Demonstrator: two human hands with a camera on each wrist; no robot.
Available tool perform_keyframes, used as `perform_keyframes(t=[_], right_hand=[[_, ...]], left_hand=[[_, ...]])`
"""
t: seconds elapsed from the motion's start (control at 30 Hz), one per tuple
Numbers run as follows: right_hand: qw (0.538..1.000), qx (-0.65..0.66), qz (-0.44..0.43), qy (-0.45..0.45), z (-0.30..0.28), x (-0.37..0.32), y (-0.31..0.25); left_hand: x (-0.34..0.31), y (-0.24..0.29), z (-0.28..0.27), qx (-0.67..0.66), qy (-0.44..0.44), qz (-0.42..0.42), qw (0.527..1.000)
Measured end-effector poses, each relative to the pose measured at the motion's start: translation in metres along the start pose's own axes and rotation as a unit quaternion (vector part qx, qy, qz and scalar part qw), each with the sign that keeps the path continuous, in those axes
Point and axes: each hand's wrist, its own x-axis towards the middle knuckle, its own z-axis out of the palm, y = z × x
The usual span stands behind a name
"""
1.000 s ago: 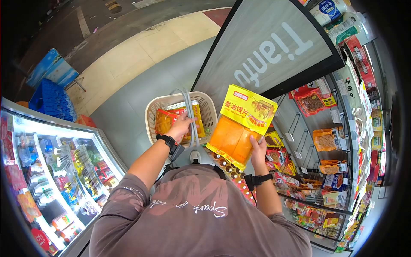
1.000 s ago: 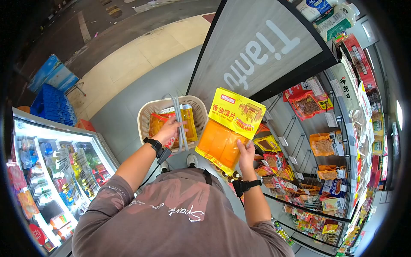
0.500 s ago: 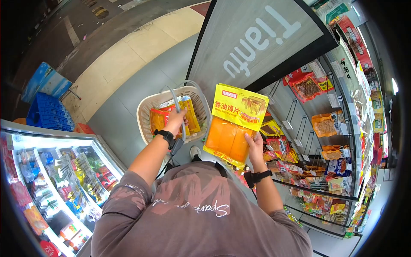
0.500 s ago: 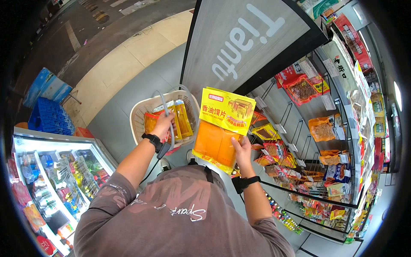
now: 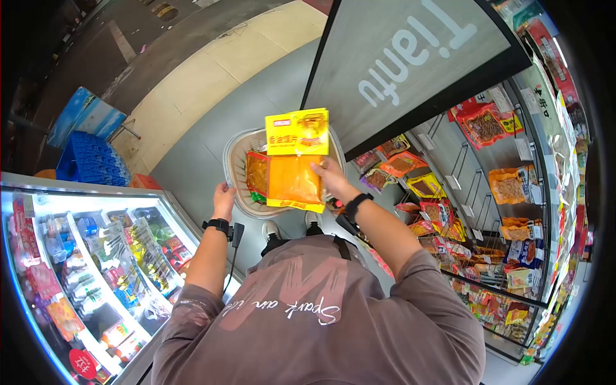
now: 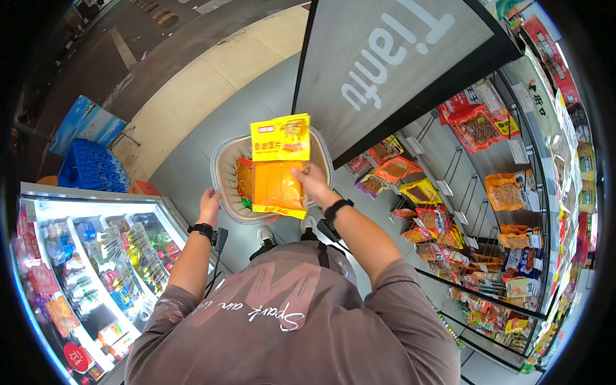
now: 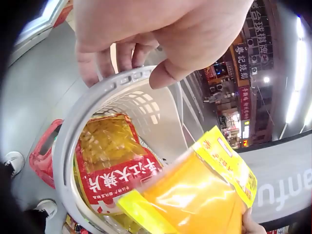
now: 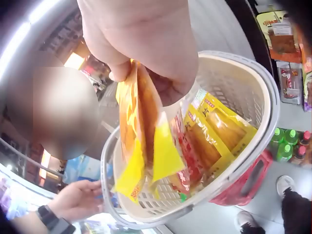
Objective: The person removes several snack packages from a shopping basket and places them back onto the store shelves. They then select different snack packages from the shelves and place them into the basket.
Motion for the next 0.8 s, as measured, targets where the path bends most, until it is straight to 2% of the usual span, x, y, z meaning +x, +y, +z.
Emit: perform_keyframes(t=[0.03, 0.07, 0.1, 0.13, 0.17, 0.23, 0.3, 0.37, 0.4, 0.47, 0.57, 0.6, 0.63, 0.67, 0.7, 0.73, 0.8], right_hand=[[0.999, -0.033, 0.032, -0.022, 0.008, 0.012, 0.009], [0.998, -0.036, 0.034, -0.027, 0.021, 0.011, -0.004], [0.973, -0.227, 0.038, 0.017, 0.032, 0.008, -0.018], [0.91, -0.409, 0.04, 0.058, 0.041, 0.005, -0.029], [0.909, -0.412, 0.035, 0.053, 0.034, 0.024, -0.023], [0.885, -0.456, 0.01, 0.098, 0.017, 0.042, -0.001], [0.883, -0.463, 0.013, 0.077, 0.001, 0.043, -0.003], [0.85, -0.516, -0.014, 0.102, -0.016, 0.04, -0.004], [0.85, -0.518, -0.014, 0.101, -0.024, 0.036, -0.007], [0.787, -0.603, 0.023, 0.133, -0.035, 0.019, -0.021], [0.777, -0.601, 0.079, 0.169, -0.064, 0.015, 0.006], [0.808, -0.564, 0.087, 0.148, -0.075, 0.018, 0.019], [0.809, -0.561, 0.092, 0.15, -0.081, 0.018, 0.025], [0.844, -0.514, 0.087, 0.128, -0.086, 0.019, 0.028], [0.876, -0.463, 0.082, 0.105, -0.092, 0.021, 0.032], [0.872, -0.469, 0.059, 0.125, -0.093, 0.023, 0.033], [0.871, -0.471, 0.046, 0.133, -0.091, 0.028, 0.027]], left_hand=[[-0.005, 0.006, 0.001, 0.006, 0.011, -0.006, 1.0], [-0.011, 0.011, 0.0, 0.001, 0.015, -0.008, 1.0], [-0.016, 0.018, -0.002, 0.006, -0.005, -0.024, 1.0], [-0.019, 0.021, -0.004, 0.01, -0.026, -0.041, 0.999], [-0.012, 0.027, -0.001, 0.004, -0.02, -0.039, 0.999], [-0.014, 0.026, -0.006, 0.039, -0.03, -0.058, 0.997], [-0.01, 0.015, -0.008, 0.031, -0.035, -0.061, 0.997], [-0.008, 0.008, -0.007, 0.025, -0.043, -0.062, 0.997], [-0.007, 0.006, -0.005, 0.033, -0.042, -0.066, 0.996], [-0.005, 0.001, 0.0, 0.043, -0.043, -0.073, 0.995], [0.002, -0.01, 0.011, 0.023, -0.06, -0.112, 0.992], [0.003, -0.014, 0.015, 0.02, -0.057, -0.105, 0.993], [0.003, -0.019, 0.018, 0.018, -0.054, -0.099, 0.993], [0.01, -0.036, 0.02, 0.024, -0.056, -0.102, 0.993], [0.016, -0.051, 0.02, 0.066, -0.014, -0.075, 0.995], [0.019, -0.061, 0.021, 0.108, 0.029, -0.047, 0.993], [0.001, -0.034, 0.025, 0.123, 0.022, -0.061, 0.99]])
